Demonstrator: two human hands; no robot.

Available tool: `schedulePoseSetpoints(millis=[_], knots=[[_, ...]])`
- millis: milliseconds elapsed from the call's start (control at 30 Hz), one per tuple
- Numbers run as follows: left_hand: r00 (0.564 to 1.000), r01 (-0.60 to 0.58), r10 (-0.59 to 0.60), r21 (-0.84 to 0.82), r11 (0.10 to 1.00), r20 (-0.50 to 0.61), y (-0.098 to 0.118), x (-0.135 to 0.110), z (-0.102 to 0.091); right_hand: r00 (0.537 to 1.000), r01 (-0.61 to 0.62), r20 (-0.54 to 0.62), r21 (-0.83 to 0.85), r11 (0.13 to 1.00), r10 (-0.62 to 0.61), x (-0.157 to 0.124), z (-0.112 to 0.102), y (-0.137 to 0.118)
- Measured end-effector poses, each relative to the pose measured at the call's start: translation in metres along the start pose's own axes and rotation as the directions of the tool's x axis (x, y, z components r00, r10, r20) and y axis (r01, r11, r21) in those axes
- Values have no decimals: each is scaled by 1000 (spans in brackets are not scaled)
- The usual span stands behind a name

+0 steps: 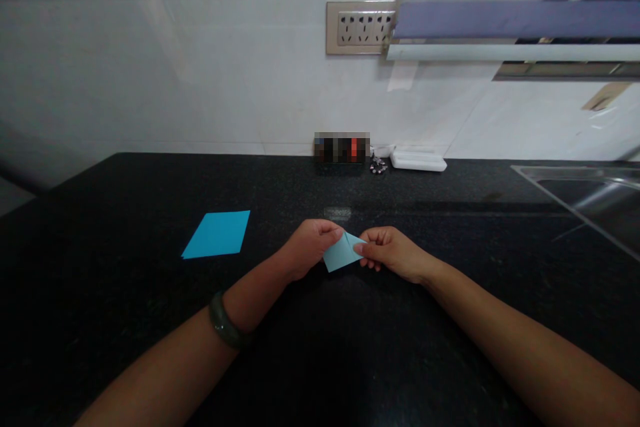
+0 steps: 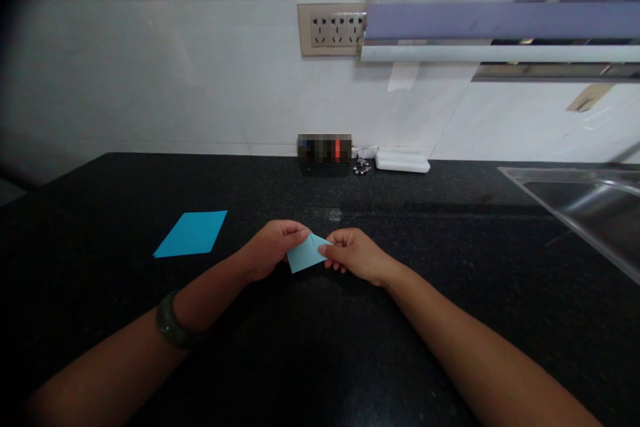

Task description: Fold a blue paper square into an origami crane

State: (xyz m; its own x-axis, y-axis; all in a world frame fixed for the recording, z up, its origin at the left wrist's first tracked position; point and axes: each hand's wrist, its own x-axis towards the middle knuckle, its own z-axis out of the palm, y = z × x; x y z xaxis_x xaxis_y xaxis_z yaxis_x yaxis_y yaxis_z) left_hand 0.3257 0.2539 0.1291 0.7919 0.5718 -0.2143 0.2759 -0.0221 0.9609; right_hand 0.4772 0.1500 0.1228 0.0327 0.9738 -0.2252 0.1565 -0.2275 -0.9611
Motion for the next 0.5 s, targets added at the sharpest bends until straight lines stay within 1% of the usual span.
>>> schedulePoseSetpoints(millis=[133,333,500], knots=[[1000,12,-12,-1,1000,2,0,1,1,1000,-1,4,-3,1000,1,0,0,0],[999,-13,19,113,993,-47,2,-1,4,1000,-10,8,-50,999,10,0,-1,0],[998,-17,25,130,991,-60,1,-1,5,1000,-13,9,-61,998,13,0,-1,0]])
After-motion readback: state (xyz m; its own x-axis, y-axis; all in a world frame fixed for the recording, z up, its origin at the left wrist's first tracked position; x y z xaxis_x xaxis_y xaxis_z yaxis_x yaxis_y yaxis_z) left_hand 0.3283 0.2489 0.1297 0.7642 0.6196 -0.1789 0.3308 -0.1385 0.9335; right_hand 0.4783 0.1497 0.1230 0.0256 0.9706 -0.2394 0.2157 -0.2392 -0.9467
